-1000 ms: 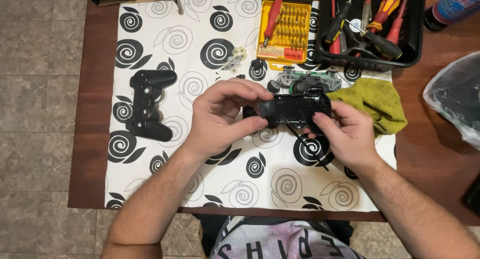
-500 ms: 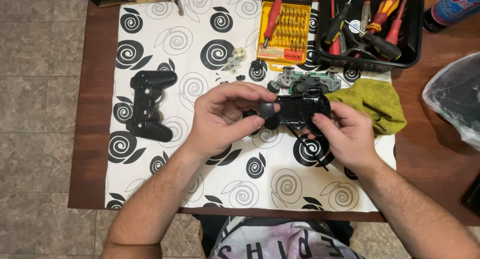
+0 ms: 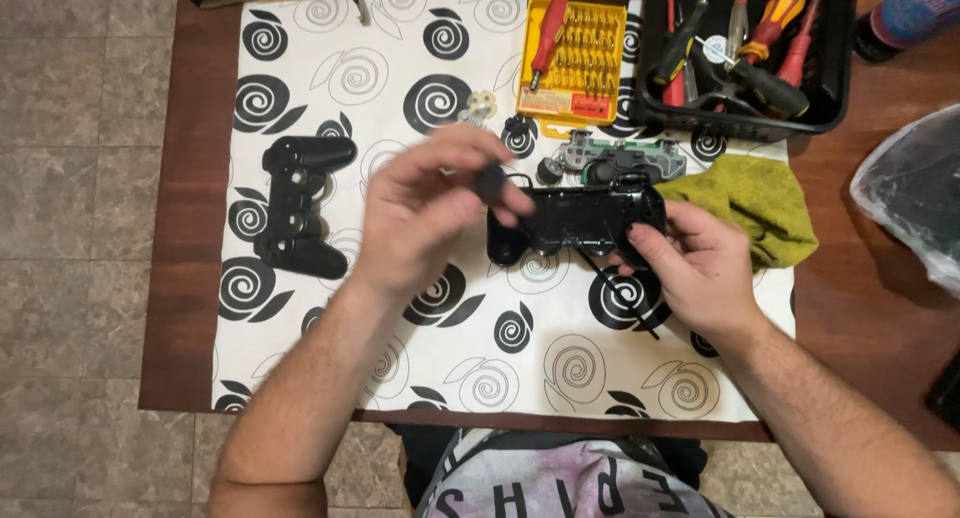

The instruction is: Disassembling, cleaning, and reassembling a game controller using various tools and a cloth.

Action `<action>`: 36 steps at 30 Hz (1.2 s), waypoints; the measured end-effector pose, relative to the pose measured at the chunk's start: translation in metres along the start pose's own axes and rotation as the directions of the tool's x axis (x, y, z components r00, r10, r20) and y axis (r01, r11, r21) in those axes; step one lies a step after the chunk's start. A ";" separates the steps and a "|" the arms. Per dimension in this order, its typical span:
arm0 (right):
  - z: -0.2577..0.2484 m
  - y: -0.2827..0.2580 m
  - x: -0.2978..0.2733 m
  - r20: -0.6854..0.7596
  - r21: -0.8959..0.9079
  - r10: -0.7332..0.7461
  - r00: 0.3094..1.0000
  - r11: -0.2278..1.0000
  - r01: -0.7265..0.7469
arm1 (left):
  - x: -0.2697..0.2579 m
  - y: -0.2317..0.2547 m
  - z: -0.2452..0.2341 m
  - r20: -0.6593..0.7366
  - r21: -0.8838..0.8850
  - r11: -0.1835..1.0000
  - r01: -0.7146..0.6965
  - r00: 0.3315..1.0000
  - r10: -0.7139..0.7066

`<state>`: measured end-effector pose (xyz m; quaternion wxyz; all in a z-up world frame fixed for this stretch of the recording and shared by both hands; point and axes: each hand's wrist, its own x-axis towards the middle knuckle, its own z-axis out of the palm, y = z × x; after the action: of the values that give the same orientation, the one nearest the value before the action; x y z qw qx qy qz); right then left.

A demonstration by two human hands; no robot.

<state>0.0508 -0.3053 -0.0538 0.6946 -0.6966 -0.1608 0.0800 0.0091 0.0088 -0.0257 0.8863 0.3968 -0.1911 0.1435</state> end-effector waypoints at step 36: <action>0.009 -0.015 -0.002 0.292 0.139 0.086 0.953 0.982 -0.131 | -0.055 0.137 -0.009 -0.412 0.621 0.618 0.483 0.871 -0.267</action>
<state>0.0439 -0.2982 -0.0393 0.7114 -0.6288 -0.2137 0.2297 -0.0931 0.0976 0.0327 0.6924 0.7119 0.0941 0.0696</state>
